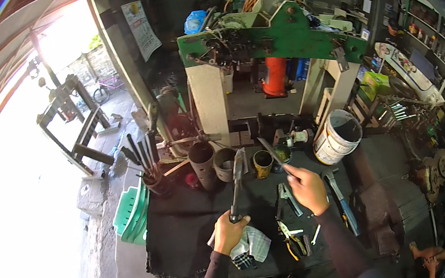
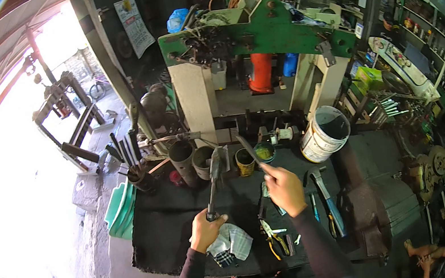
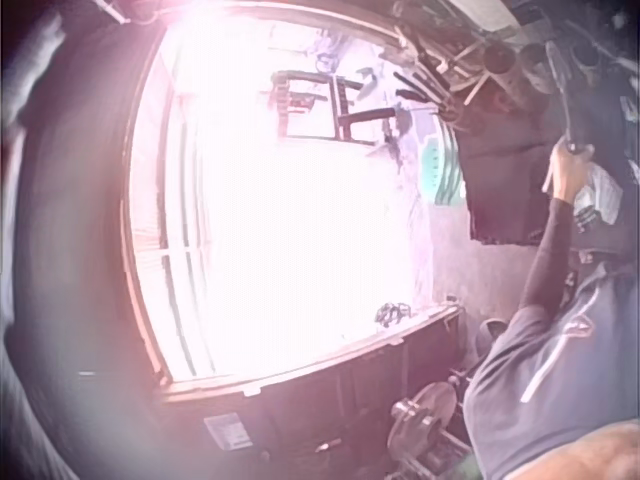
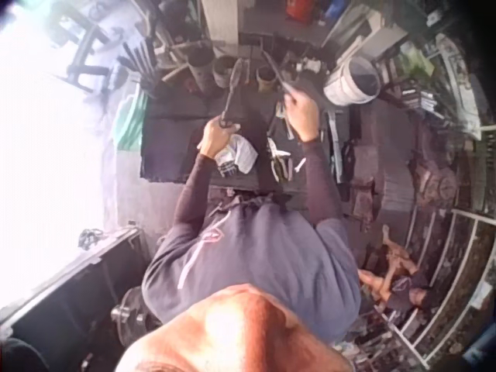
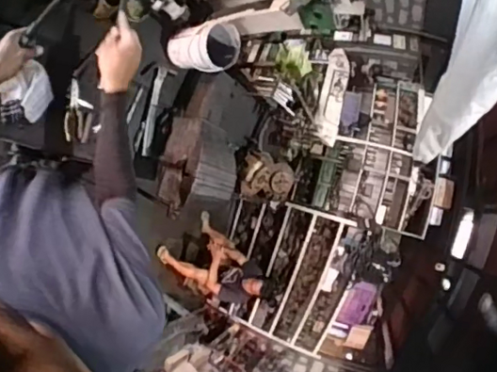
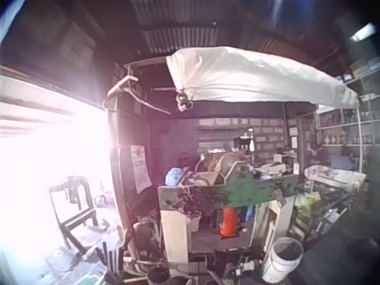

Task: The person uses a hammer and pliers to adjust a metal component on a workbench in a cluttered workshop. They repeatedly strike and reposition the part while another person sits nearby.

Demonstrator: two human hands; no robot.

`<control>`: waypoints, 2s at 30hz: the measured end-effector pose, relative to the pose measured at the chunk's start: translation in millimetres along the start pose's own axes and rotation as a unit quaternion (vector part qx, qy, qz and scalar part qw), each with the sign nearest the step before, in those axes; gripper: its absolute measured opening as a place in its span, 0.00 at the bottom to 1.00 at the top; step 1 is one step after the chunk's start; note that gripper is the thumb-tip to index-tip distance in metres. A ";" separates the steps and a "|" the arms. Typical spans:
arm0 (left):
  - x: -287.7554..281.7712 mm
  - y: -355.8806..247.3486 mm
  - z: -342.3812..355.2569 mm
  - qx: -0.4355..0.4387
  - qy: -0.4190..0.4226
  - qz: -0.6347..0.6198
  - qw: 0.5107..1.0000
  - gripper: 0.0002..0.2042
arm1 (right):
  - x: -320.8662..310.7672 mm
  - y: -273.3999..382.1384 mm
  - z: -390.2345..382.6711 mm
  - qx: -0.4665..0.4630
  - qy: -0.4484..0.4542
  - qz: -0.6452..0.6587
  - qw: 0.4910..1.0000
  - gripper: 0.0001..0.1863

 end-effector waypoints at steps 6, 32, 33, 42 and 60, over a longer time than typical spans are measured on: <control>-40.3 -29.3 34.1 -0.016 0.029 0.029 0.999 0.18 | -18.1 -69.8 -110.8 0.217 0.033 0.100 0.970 0.29; 129.0 -213.8 -167.8 0.177 -0.255 0.052 0.949 0.11 | -437.8 -75.1 -302.2 0.131 -0.241 0.163 0.948 0.17; 178.4 -225.1 -183.8 0.175 -0.193 0.051 0.964 0.11 | -465.4 -93.9 -306.4 0.095 -0.260 0.155 0.948 0.18; 320.4 -329.7 -287.2 0.296 -0.184 0.037 0.937 0.18 | -589.9 -295.1 -388.3 0.152 -0.305 -0.107 0.934 0.21; 399.9 -370.0 -292.4 0.293 -0.418 0.103 0.854 0.23 | -793.5 -307.2 -361.9 0.165 -0.346 -0.286 0.878 0.14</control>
Point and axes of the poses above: each hand's wrist, its own z-axis towards the middle knuckle, its own x-axis out of the palm, y = z × x, the point moved 8 cm from there along z, towards the middle knuckle, and after that the axes turned 9 degrees about z, right-handed, at the moved point
